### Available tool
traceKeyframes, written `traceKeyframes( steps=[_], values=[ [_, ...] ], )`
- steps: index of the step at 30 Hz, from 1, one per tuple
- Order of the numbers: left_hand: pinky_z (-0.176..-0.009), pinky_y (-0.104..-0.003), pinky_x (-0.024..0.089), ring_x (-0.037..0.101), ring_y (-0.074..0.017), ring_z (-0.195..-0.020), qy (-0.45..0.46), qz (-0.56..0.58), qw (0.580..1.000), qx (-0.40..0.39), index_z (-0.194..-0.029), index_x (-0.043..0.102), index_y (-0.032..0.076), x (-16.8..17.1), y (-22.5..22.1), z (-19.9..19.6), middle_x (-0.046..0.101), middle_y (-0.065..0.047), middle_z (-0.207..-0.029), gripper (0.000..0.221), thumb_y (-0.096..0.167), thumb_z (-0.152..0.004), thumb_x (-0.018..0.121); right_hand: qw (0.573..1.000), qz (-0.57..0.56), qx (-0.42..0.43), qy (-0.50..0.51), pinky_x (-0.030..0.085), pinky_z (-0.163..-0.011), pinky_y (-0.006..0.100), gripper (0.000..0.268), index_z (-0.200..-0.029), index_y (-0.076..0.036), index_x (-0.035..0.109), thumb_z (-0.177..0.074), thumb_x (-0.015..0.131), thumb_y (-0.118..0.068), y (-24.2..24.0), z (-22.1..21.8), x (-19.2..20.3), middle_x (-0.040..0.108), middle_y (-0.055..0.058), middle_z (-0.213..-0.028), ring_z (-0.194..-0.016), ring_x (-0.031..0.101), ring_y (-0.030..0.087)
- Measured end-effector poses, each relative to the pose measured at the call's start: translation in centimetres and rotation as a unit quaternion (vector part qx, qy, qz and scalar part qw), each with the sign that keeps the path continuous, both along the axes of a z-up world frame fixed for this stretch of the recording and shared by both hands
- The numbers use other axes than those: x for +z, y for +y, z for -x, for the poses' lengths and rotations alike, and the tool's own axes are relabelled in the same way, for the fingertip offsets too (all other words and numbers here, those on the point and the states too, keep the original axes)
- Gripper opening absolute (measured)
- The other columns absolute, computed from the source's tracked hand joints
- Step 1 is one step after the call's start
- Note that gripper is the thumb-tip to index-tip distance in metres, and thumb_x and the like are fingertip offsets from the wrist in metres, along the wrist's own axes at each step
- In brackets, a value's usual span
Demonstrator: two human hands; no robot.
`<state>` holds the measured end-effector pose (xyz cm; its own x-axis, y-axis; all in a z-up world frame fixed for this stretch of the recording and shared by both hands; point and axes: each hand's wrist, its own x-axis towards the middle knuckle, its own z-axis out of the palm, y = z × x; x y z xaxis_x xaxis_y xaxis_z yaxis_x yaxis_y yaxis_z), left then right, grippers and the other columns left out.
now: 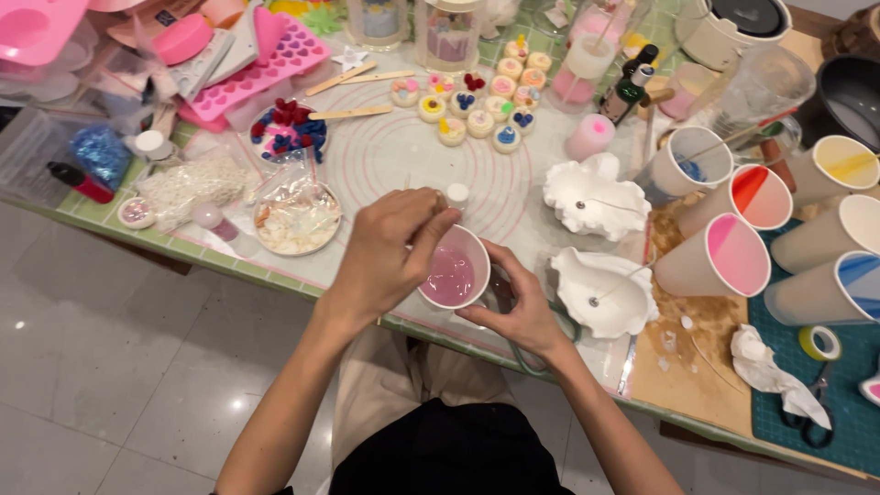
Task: Mix dye and glitter into melted candle wax in a paper cup using a wooden stick.
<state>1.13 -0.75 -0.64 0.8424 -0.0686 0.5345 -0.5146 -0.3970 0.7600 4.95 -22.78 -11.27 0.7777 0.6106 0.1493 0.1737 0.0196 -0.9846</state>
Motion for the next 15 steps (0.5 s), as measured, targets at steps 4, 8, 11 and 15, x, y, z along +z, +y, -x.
traceKeyframes(
  steps=[4,8,11,15],
  values=[
    [-0.063,-0.036,0.048,0.063,-0.0243,-0.066,0.007,0.0,1.0,-0.001,-0.087,0.063,-0.006,0.03,-0.12,0.0,0.065,-0.014,-0.079,0.018,0.006,-0.099,0.064,1.0,-0.003,-0.001,-0.002,0.047,-0.112,0.033,0.086,-0.153,-0.003,0.042,-0.079,0.085,-0.005,-0.17,-0.18,-0.53,0.057,0.008,-0.142,-0.13,0.056,0.016],
    [-0.062,-0.036,0.047,0.062,-0.0251,-0.066,0.004,-0.008,1.0,-0.001,-0.085,0.063,-0.006,0.15,-0.41,-0.05,0.064,-0.014,-0.077,0.019,0.005,-0.1,0.063,1.0,-0.006,0.0,0.004,0.046,-0.114,0.034,0.086,-0.153,-0.004,0.043,-0.078,0.086,-0.007,-0.21,-0.04,-0.35,0.055,0.006,-0.143,-0.132,0.055,0.016],
    [-0.061,-0.036,0.047,0.061,-0.0252,-0.064,0.009,-0.009,1.0,-0.001,-0.085,0.063,-0.007,0.1,-0.54,-0.28,0.064,-0.014,-0.076,0.019,0.006,-0.1,0.063,1.0,-0.006,0.001,0.007,0.046,-0.115,0.034,0.087,-0.153,-0.004,0.043,-0.078,0.087,-0.007,-0.22,0.01,-0.03,0.055,0.006,-0.144,-0.133,0.055,0.016],
    [-0.061,-0.035,0.047,0.062,-0.0244,-0.065,-0.006,-0.015,1.0,0.003,-0.085,0.062,-0.007,-0.1,-0.46,-0.41,0.064,-0.013,-0.077,0.019,0.006,-0.1,0.064,1.0,-0.001,0.001,0.006,0.046,-0.115,0.034,0.087,-0.153,-0.005,0.044,-0.078,0.088,-0.008,-0.12,0.05,0.1,0.055,0.006,-0.144,-0.133,0.054,0.016]
  ],
)
